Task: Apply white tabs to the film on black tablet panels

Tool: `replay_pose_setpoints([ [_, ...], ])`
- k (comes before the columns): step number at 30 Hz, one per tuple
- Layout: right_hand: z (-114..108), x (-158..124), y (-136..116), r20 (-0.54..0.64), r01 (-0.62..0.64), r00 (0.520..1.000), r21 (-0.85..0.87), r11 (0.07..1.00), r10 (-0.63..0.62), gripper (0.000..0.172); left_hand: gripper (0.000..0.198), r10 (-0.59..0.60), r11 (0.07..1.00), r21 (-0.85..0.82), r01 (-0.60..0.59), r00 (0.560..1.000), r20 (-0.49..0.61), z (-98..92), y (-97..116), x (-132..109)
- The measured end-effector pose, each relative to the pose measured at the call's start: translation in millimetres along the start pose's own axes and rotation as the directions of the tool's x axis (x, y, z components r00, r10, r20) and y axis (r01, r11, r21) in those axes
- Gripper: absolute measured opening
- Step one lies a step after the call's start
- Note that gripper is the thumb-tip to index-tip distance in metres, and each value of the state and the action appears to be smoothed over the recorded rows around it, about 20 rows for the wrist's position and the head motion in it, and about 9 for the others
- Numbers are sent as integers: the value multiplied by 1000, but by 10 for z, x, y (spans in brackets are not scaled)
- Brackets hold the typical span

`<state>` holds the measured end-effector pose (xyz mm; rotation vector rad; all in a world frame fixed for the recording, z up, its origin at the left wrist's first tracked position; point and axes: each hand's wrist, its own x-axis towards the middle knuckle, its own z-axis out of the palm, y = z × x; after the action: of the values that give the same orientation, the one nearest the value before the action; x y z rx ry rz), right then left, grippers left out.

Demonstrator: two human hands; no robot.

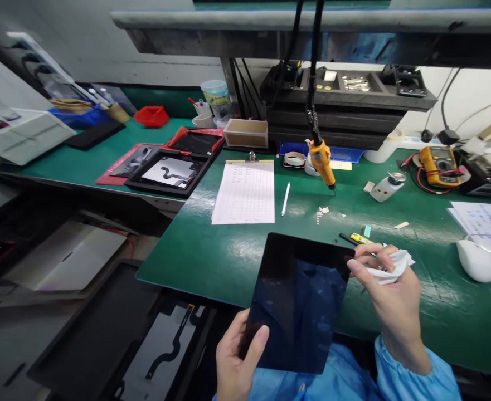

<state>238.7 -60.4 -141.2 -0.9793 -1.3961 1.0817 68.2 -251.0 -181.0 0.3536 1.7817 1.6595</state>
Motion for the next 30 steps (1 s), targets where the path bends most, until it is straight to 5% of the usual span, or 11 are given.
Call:
replay_pose_setpoints([
  [12, -80, 29, -62, 69, 57, 996, -120, 991, -49, 78, 64, -41, 999, -24, 39, 997, -71, -20, 2, 56],
  [19, -68, -90, -92, 110, 219, 974, -264, 940, -196, 52, 61, -61, 997, -51, 57, 995, -78, 1, -72, 127],
  [26, -22, -169, -87, 50, 198, 980, -262, 945, -192, 37, 63, -112, 994, -3, 112, 994, -9, -171, -117, 277],
  [30, 44, -197, -126, 40, 171, 985, -224, 960, -167, 36, 60, -64, 997, -45, 65, 998, 23, -46, -99, 227],
])
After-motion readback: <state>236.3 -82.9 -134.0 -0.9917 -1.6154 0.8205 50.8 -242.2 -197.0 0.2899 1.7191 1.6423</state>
